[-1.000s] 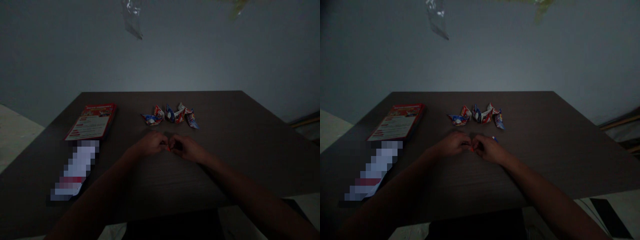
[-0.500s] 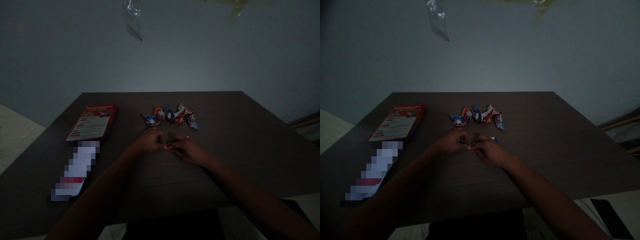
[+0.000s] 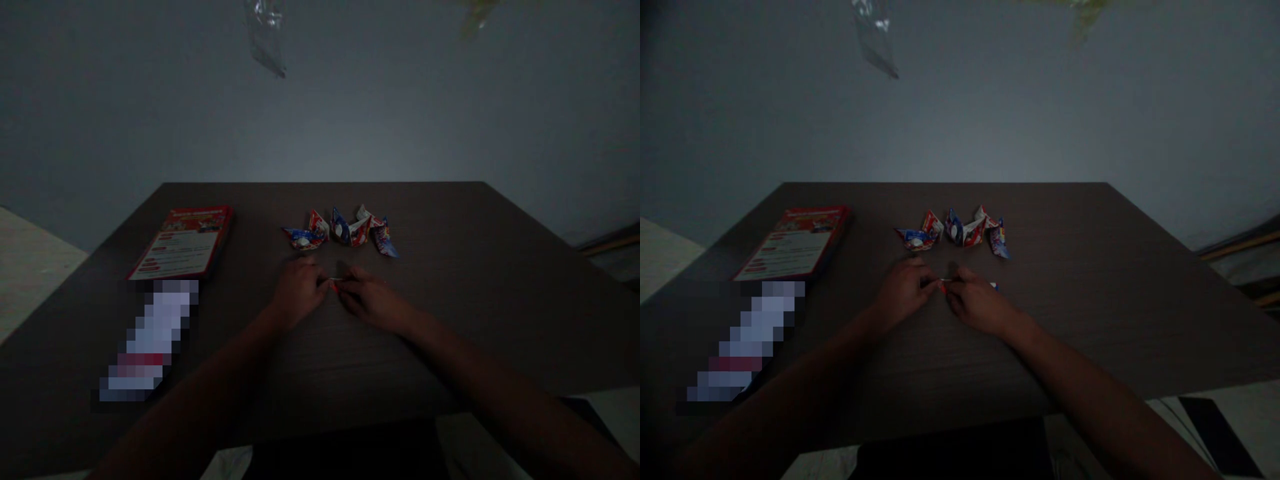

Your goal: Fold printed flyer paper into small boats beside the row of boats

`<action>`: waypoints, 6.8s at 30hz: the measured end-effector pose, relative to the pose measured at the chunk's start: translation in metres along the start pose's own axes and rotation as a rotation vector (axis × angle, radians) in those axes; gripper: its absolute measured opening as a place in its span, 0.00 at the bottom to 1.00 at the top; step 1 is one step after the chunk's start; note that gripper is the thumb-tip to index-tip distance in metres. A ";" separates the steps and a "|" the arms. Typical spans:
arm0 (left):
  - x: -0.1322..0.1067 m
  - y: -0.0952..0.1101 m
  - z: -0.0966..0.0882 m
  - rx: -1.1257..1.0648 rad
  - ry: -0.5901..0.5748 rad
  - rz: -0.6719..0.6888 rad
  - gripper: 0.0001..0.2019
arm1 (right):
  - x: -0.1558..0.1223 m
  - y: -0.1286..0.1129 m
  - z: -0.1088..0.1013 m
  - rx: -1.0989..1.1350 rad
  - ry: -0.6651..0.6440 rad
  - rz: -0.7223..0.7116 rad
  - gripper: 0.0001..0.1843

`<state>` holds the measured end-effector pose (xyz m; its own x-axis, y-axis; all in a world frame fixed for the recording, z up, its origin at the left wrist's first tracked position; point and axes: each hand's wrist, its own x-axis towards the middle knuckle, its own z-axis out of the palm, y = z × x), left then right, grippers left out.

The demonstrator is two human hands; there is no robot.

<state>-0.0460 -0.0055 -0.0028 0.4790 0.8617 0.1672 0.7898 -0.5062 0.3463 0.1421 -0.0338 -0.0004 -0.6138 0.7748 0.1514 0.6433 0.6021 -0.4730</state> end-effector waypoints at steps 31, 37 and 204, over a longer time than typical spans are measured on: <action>0.001 -0.001 0.005 -0.105 0.069 -0.139 0.12 | -0.002 0.001 0.001 0.049 0.051 0.078 0.13; 0.011 -0.009 0.006 -0.196 0.023 -0.148 0.07 | -0.003 0.000 0.000 0.032 0.036 0.087 0.13; 0.013 0.008 0.017 -0.155 0.003 0.027 0.01 | 0.005 0.032 -0.004 0.067 0.190 0.395 0.15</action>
<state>-0.0268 0.0008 -0.0131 0.4982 0.8480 0.1808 0.7077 -0.5182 0.4802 0.1617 -0.0101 -0.0117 -0.2277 0.9684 0.1020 0.7764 0.2437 -0.5813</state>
